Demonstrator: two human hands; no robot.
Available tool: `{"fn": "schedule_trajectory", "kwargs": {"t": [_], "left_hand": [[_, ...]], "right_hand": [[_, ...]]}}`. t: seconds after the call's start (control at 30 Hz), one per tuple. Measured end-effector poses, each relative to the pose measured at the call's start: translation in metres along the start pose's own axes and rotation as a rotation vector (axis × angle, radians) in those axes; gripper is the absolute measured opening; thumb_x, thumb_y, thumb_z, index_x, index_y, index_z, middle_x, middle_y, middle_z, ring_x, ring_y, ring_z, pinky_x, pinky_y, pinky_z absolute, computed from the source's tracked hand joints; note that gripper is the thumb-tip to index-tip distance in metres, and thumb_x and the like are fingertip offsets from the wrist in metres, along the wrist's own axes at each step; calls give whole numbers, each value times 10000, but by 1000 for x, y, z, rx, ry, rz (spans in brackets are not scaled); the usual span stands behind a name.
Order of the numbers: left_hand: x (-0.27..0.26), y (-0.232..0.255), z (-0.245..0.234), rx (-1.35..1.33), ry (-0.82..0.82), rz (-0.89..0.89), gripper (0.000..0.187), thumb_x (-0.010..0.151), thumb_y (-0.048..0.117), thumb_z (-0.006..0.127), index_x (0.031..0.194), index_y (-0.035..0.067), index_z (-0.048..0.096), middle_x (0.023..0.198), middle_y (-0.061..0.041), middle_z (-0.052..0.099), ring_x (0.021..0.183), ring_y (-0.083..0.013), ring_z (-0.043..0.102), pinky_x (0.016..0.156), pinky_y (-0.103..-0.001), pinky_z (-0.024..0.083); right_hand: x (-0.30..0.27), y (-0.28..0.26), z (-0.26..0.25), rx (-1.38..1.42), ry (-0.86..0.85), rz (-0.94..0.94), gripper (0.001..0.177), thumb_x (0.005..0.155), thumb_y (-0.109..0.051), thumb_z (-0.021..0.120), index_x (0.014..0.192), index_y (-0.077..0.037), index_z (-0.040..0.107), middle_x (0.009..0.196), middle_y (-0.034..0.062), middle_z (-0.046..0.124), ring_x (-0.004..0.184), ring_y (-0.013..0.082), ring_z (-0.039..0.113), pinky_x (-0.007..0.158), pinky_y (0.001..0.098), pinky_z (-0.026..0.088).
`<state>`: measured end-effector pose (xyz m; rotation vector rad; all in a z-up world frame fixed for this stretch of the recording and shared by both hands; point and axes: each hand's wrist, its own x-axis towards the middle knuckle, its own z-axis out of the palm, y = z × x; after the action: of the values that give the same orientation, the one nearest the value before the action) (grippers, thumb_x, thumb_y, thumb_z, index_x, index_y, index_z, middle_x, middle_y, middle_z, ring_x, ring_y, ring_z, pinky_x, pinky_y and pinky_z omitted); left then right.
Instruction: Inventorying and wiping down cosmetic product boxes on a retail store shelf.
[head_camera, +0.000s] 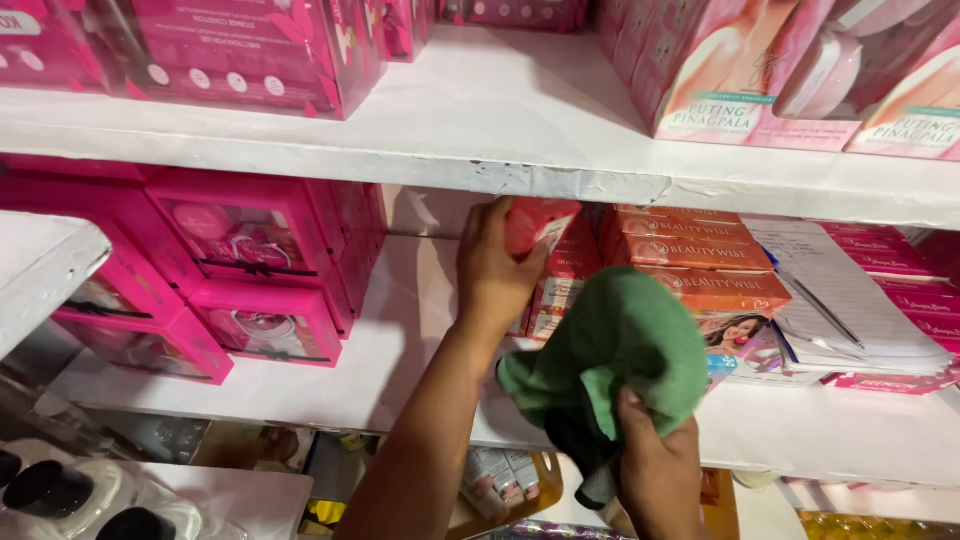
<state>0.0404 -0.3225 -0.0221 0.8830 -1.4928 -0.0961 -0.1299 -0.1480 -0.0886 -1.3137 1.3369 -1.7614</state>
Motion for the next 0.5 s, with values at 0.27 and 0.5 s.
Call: {"fn": "schedule_trajectory", "kwargs": {"t": [0.27, 0.5], "left_hand": [[-89, 2, -31, -1133, -41, -393, 566, 989, 264, 665, 1456, 50, 428, 1345, -110, 575, 1240, -233, 555, 1098, -409, 450], [-120, 0, -66, -1260, 81, -547, 568, 1117, 399, 471, 1530, 18, 392, 1474, -164, 510, 1362, -298, 507, 1153, -434, 415]], "right_hand": [[-7, -26, 70, -196, -361, -523, 563, 1063, -234, 494, 1504, 76, 333, 1544, 239, 367, 1452, 373, 283, 1192, 451, 229], [16, -22, 118, -155, -373, -425, 701, 1031, -201, 505, 1608, 63, 205, 1717, 258, 194, 1624, 416, 143, 1289, 532, 140]]}}
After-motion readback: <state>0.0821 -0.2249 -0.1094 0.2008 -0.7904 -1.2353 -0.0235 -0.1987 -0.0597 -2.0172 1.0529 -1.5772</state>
